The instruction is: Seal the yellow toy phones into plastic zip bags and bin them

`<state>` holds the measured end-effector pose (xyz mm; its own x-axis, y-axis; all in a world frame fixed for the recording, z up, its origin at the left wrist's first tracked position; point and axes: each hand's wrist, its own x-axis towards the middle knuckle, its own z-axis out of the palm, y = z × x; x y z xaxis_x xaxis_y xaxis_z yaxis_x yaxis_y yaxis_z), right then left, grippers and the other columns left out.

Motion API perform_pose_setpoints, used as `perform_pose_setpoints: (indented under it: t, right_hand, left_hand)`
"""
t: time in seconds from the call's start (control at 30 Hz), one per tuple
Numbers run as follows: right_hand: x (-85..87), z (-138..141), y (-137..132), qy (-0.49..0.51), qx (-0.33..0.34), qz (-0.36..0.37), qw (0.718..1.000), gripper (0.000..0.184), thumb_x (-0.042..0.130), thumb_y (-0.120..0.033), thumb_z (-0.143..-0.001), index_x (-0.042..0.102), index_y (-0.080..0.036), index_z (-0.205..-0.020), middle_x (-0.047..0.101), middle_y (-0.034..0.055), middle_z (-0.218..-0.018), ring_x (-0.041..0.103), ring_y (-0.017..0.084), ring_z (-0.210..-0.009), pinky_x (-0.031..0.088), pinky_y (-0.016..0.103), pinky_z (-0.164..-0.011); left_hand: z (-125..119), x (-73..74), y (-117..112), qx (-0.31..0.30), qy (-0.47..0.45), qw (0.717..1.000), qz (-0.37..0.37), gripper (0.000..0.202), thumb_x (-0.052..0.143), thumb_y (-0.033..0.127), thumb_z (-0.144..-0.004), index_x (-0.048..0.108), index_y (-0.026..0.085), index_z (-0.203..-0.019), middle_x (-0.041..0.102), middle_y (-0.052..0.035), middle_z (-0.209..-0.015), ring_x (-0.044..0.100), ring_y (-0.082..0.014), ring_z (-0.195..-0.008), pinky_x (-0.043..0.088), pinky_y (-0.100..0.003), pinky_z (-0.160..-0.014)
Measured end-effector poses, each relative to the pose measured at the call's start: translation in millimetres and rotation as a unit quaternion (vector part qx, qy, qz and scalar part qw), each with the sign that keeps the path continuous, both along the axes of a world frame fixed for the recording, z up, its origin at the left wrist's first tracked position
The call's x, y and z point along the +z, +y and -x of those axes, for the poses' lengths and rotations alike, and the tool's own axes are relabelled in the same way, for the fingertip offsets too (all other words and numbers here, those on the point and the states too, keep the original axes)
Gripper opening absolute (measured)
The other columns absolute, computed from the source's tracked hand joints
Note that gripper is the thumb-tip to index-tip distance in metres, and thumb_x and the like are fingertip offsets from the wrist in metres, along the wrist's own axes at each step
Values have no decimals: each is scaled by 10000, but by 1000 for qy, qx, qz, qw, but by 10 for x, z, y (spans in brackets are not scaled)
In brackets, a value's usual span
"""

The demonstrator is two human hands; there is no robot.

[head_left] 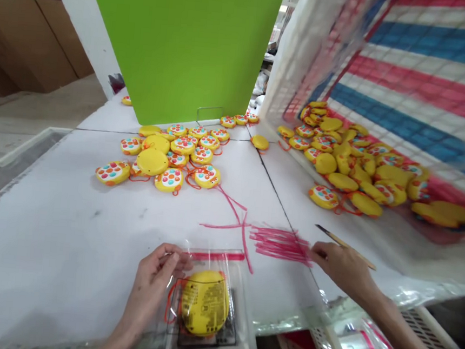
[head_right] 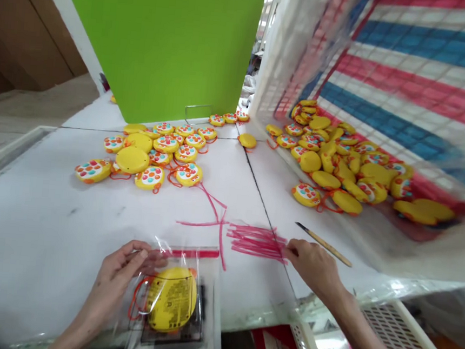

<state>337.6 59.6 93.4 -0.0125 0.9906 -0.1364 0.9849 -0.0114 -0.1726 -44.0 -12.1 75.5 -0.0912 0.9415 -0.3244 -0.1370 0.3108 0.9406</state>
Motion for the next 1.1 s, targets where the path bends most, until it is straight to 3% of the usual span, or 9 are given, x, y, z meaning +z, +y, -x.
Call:
perform_pose_setpoints:
  t: [0.07,0.13,0.27,0.3,0.43,0.57,0.73,0.9,1.1]
  right_hand:
    - [101,-49,-75,78,76,109,988,206,552,-389,-745,669,-224,-779,668,20,-684,617,192,-633,418,265,-568]
    - [190,-24,-135,136,110,156,972,238,576,-404,-743,668,-226,-874,663,6,-677,605,164,-591,422,241,-540]
    - [279,373,-247,87,86,17,992,255,519,-350,-794,610,-186,-621,574,3,-513,546,153,-500,388,248,-492]
    - [283,548,-269,114,114,23,987,289,499,-326,-812,584,-184,-575,568,-2,-511,537,144,-502,385,244,-498]
    - [203,1279,-237,310,152,42,938,147,533,-256,-797,652,-176,-761,656,7,-693,578,136,-630,425,232,-569]
    - [-21,1673,-59,447,116,119,879,177,662,-265,-684,666,-141,-810,656,13,-682,568,131,-595,432,234,-551]
    - [-155,1718,29,519,105,153,834,84,622,-217,-667,589,-140,-676,564,-33,-553,510,95,-501,395,208,-496]
    - [-130,1628,-34,509,124,138,840,59,564,-184,-687,589,-142,-654,540,-32,-572,484,92,-529,376,207,-517]
    - [-165,1659,-95,479,125,125,860,199,445,-89,-680,634,-145,-653,553,-21,-558,471,99,-496,360,204,-487]
  left_hand:
    - [-11,-10,-3,6,-8,1000,6,235,569,412,-793,553,180,-826,698,-84,-890,658,-244,-859,505,-342,-746]
    - [-18,-10,-11,15,-22,1000,12,224,591,396,-782,550,180,-822,700,-76,-875,660,-239,-850,499,-329,-744]
    - [-16,-14,-27,27,-49,998,9,225,612,386,-769,549,180,-833,703,-64,-862,660,-231,-838,492,-319,-746]
    - [-15,-16,-30,31,-50,998,8,228,616,385,-765,548,179,-836,704,-60,-852,661,-229,-831,490,-316,-743]
    - [-22,-8,-35,40,-45,998,1,222,621,373,-764,540,179,-838,706,-40,-815,665,-219,-800,484,-306,-736]
    - [-37,22,-53,39,-37,999,-3,217,614,371,-768,536,178,-828,707,-42,-819,666,-217,-795,481,-300,-732]
    - [33,16,-104,20,1,1000,-9,219,554,396,-809,518,184,-852,707,-72,-883,656,-236,-855,475,-345,-778]
    - [120,-38,-126,0,-7,1000,19,200,538,394,-817,470,217,-884,715,-27,-811,663,-227,-823,465,-351,-783]
    - [85,-31,-87,23,-34,999,27,126,509,290,-771,508,188,-696,682,-12,-715,655,-227,-831,477,-301,-734]
